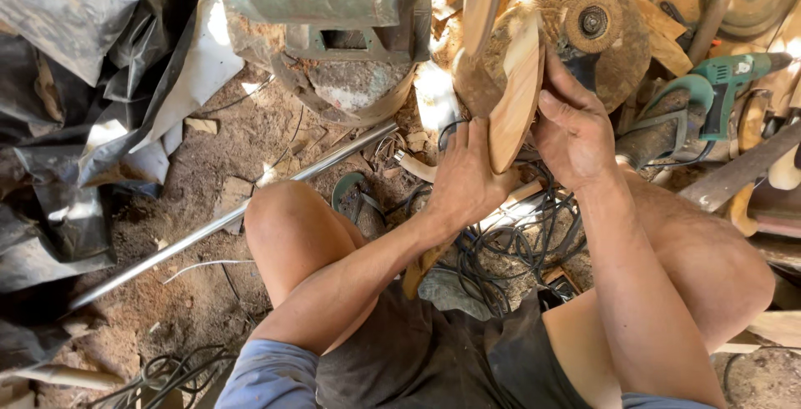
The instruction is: The person uses an angle grinder to smooth a curved wooden piece, then switches to a stationary grinding wheel to refine the edges and surface. The person holds the wood with both hands and rotates it to access different areas.
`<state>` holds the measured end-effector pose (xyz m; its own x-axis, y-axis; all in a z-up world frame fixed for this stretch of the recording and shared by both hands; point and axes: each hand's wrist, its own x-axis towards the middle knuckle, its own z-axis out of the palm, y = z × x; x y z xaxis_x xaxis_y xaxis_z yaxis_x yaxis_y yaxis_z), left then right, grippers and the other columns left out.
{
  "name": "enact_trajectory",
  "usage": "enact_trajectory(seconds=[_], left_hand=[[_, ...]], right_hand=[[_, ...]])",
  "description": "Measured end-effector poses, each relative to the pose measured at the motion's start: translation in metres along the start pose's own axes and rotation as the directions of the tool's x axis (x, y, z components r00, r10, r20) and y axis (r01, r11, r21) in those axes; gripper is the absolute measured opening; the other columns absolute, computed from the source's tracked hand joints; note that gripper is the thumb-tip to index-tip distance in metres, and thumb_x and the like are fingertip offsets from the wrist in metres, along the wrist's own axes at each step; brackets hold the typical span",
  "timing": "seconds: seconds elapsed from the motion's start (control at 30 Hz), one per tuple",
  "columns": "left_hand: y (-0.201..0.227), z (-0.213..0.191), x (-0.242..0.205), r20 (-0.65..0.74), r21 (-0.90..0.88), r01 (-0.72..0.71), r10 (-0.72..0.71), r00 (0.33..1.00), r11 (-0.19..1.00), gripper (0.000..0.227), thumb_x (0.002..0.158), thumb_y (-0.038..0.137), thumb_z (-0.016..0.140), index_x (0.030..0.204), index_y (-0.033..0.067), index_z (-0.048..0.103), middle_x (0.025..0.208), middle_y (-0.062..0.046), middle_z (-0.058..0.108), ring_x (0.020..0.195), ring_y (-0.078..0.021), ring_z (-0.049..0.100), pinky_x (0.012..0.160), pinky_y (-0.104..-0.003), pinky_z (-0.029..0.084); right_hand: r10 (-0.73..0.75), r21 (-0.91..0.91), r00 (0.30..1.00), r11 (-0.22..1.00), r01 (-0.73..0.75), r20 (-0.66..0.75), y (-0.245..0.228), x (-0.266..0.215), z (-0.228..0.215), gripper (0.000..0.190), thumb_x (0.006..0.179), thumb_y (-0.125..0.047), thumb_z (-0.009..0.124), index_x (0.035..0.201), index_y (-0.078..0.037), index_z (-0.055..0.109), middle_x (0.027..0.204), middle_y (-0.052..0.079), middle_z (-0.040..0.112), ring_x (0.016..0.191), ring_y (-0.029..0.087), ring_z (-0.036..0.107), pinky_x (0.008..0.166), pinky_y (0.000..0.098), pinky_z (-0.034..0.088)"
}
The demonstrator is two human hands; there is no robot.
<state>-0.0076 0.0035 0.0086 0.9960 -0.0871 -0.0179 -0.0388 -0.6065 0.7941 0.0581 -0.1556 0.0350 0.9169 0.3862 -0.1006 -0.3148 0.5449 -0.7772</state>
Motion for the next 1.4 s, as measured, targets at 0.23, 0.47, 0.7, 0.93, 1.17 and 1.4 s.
enact_trajectory(seconds=[0.23, 0.47, 0.7, 0.93, 1.17, 1.4], left_hand=[[-0.008, 0.003, -0.015, 0.085, -0.302, 0.135, -0.115, 0.99, 0.944, 0.077, 0.078, 0.021, 0.063, 0.142, -0.0117, 0.036, 0.113, -0.03, 0.058, 0.099, -0.0412, 0.061, 0.094, -0.052, 0.052], [-0.005, -0.004, -0.005, 0.172, -0.483, 0.253, -0.193, 0.966, 0.838, 0.085, 0.074, 0.021, 0.056, 0.148, -0.0101, 0.026, 0.086, -0.02, 0.058, 0.076, -0.0316, 0.062, 0.075, -0.049, 0.056], [-0.003, -0.003, 0.013, 0.099, -0.502, 0.202, -0.177, 0.979, 0.841, 0.069, 0.079, 0.021, 0.056, 0.138, -0.0111, 0.039, 0.083, -0.015, 0.057, 0.076, -0.0268, 0.059, 0.073, -0.046, 0.053], [-0.005, -0.007, 0.03, 0.11, -0.512, 0.265, -0.243, 0.964, 0.817, 0.059, 0.075, 0.02, 0.055, 0.127, -0.0048, 0.044, 0.079, -0.015, 0.056, 0.073, -0.0263, 0.056, 0.069, -0.045, 0.051], [-0.002, -0.013, 0.047, 0.135, -0.5, 0.327, -0.301, 0.944, 0.802, 0.053, 0.075, 0.025, 0.054, 0.118, -0.0057, 0.049, 0.078, -0.016, 0.057, 0.073, -0.026, 0.055, 0.07, -0.045, 0.049], [-0.001, -0.018, 0.064, 0.159, -0.532, 0.34, -0.303, 0.94, 0.775, 0.068, 0.075, 0.03, 0.053, 0.13, -0.0101, 0.047, 0.078, -0.012, 0.058, 0.072, -0.0221, 0.055, 0.067, -0.042, 0.049]], right_hand=[[-0.012, -0.126, 0.997, 0.992, 0.021, 0.074, 0.014, 0.005, 0.009, 0.063, 0.101, 0.0, 0.06, 0.16, -0.004, 0.04, 0.17, 0.007, 0.038, 0.157, 0.02, 0.037, 0.133, 0.0374, 0.028], [-0.015, -0.264, 0.994, 0.963, 0.045, 0.113, 0.027, 0.03, 0.006, 0.063, 0.098, -0.002, 0.064, 0.157, -0.006, 0.041, 0.173, 0.006, 0.03, 0.157, 0.02, 0.033, 0.129, 0.0372, 0.03], [0.012, -0.252, 0.997, 0.968, 0.007, 0.074, 0.02, 0.05, 0.004, 0.061, 0.097, 0.003, 0.06, 0.155, -0.006, 0.043, 0.173, 0.007, 0.026, 0.161, 0.021, 0.027, 0.133, 0.0381, 0.027], [-0.023, -0.224, 0.994, 0.973, 0.047, 0.105, 0.021, 0.068, 0.0, 0.06, 0.097, 0.005, 0.059, 0.154, -0.005, 0.046, 0.174, 0.009, 0.027, 0.162, 0.022, 0.026, 0.135, 0.0379, 0.025], [-0.038, -0.2, 0.997, 0.979, 0.051, 0.068, 0.022, 0.086, -0.007, 0.052, 0.099, -0.002, 0.063, 0.15, -0.001, 0.053, 0.169, 0.009, 0.038, 0.155, 0.023, 0.04, 0.129, 0.0376, 0.035], [0.042, -0.108, 0.998, 0.993, -0.046, -0.04, 0.021, 0.1, -0.01, 0.049, 0.1, -0.005, 0.066, 0.148, 0.002, 0.056, 0.132, 0.01, 0.063, 0.122, 0.019, 0.061, 0.109, 0.0342, 0.048]])
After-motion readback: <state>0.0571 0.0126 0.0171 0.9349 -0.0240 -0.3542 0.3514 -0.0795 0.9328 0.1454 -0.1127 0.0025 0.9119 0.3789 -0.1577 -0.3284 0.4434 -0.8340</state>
